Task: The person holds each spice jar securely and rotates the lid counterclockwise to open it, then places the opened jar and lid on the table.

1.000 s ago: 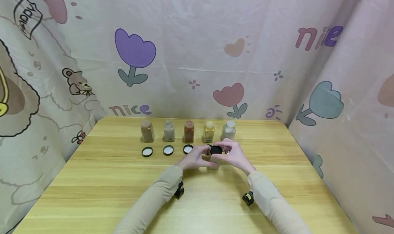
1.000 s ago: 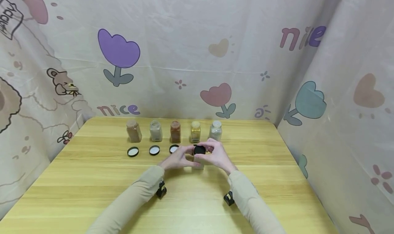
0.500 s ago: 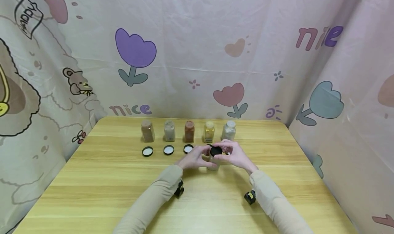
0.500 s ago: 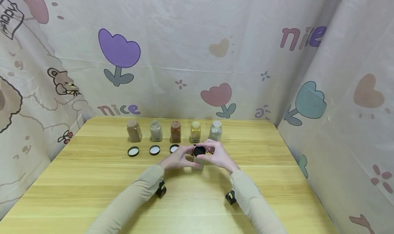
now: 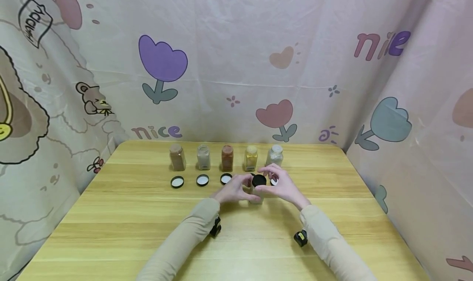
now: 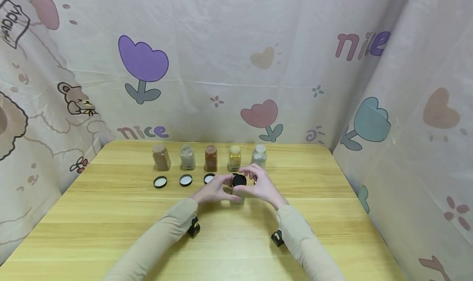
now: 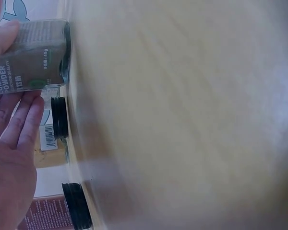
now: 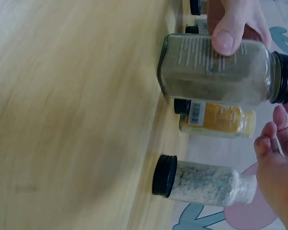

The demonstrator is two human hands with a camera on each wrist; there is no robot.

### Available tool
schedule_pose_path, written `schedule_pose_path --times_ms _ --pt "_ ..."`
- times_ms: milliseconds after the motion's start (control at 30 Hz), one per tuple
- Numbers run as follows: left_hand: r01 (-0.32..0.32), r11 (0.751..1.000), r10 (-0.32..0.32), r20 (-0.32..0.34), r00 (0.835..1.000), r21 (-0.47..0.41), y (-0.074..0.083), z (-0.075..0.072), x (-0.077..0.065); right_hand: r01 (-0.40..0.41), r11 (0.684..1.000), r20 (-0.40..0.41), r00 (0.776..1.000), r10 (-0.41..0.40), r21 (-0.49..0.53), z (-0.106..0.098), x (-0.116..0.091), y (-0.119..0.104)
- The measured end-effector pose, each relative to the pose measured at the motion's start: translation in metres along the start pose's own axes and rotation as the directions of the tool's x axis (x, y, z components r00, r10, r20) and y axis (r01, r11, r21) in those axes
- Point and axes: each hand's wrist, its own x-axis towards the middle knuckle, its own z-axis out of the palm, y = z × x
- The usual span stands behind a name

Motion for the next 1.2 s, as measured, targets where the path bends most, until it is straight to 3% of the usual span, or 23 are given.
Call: schedule_pose_path --times_ms 100,267,767,967,1200 --pt "-0.007 1.0 0.007 -0.005 1.0 0.005 -0.001 0.0 0.0 0.002 1.0 -0.031 1.0 -0.003 -0.024 0.004 0.003 0.013" --pt "-0.006 1.0 0.006 -0.005 1.0 0.009 0.0 0.0 0.001 -0.01 0.999 -0.041 0.999 0.008 -0.042 0.004 0.003 0.012" --pt "0.018 1.0 -0.018 -0.005 1.0 0.019 0.003 -0.001 0.0 0.027 1.0 0.049 0.998 -0.027 -0.009 -0.002 0.002 0.017" --pt "0.017 1.0 -0.017 -0.005 1.0 0.02 0.003 -0.001 0.0 -0.034 0.999 0.005 0.999 0.034 -0.029 0.002 0.002 0.013" --pt "0.003 0.999 -0.003 -0.006 1.0 0.034 0.002 0.0 0.001 -0.043 0.999 -0.022 0.999 0.043 -0.018 0.005 0.003 0.01"
